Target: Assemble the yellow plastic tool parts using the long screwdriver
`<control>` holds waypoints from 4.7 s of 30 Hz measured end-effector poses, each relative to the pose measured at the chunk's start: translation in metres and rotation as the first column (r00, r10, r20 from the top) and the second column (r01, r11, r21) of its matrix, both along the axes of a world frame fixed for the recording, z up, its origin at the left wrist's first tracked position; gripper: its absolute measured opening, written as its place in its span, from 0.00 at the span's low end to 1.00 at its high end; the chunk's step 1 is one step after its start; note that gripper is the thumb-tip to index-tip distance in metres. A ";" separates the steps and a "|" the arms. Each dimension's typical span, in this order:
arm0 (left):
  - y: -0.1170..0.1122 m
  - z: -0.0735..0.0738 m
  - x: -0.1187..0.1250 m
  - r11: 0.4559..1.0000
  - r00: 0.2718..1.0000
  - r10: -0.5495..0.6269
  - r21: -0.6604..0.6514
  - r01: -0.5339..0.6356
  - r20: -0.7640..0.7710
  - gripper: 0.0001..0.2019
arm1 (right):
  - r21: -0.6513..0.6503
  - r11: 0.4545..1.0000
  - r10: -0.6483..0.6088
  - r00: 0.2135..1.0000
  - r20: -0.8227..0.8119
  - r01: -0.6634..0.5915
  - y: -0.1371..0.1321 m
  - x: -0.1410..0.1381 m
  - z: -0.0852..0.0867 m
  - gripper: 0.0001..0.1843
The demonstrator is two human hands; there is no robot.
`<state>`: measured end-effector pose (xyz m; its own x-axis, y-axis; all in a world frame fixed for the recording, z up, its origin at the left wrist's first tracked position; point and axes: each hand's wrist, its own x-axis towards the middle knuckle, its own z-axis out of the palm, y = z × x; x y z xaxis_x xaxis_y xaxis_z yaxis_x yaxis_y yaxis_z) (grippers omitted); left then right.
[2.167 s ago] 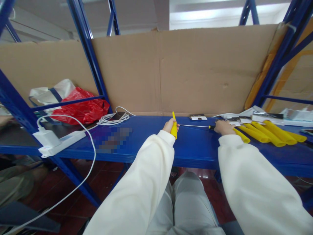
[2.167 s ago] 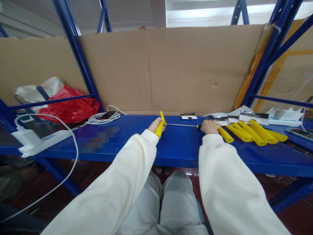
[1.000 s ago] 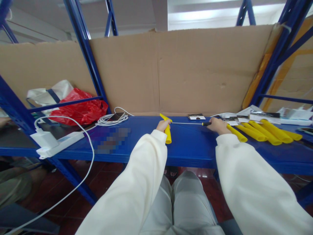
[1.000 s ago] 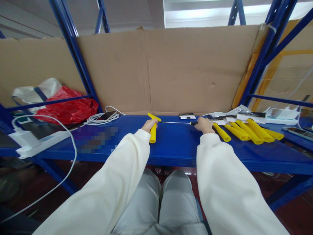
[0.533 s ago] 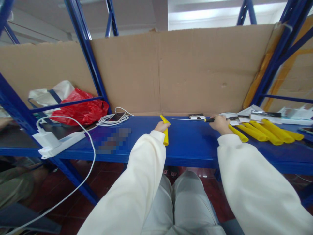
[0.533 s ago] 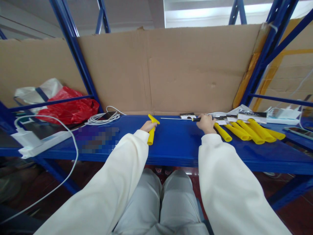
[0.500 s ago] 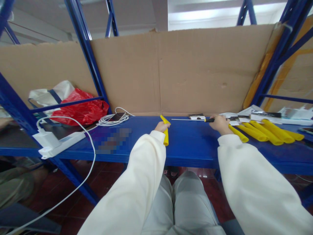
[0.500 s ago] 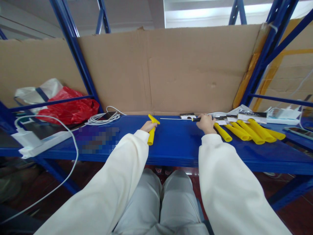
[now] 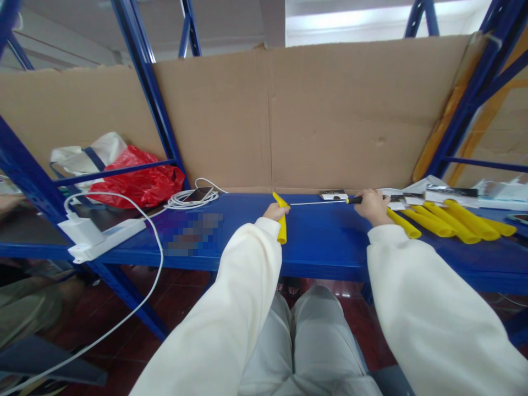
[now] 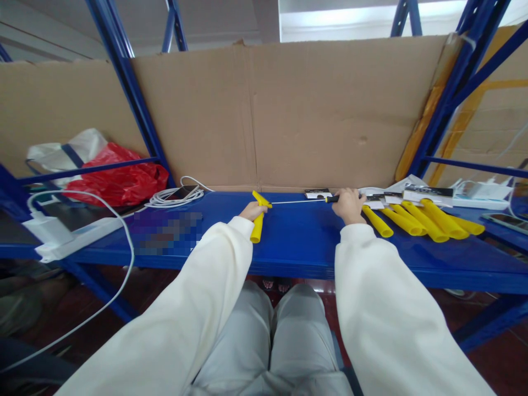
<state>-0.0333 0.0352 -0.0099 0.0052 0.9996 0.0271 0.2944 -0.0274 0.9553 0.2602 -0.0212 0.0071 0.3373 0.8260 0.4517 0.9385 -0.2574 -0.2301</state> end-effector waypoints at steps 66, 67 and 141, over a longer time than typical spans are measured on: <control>-0.011 0.009 0.000 1.000 0.972 0.020 0.016 -0.016 -0.233 0.05 | 0.145 0.987 0.062 0.996 0.068 -0.072 0.021 0.020 -0.016 0.20; -0.011 0.009 0.000 1.000 0.972 0.020 0.018 -0.017 -0.233 0.04 | 0.152 0.985 0.065 0.995 0.072 -0.075 0.021 0.020 -0.016 0.20; -0.023 0.016 -0.003 0.987 0.968 -0.162 -0.042 0.157 -0.191 0.15 | -0.094 0.995 0.024 0.996 0.086 -0.016 0.003 0.003 -0.003 0.15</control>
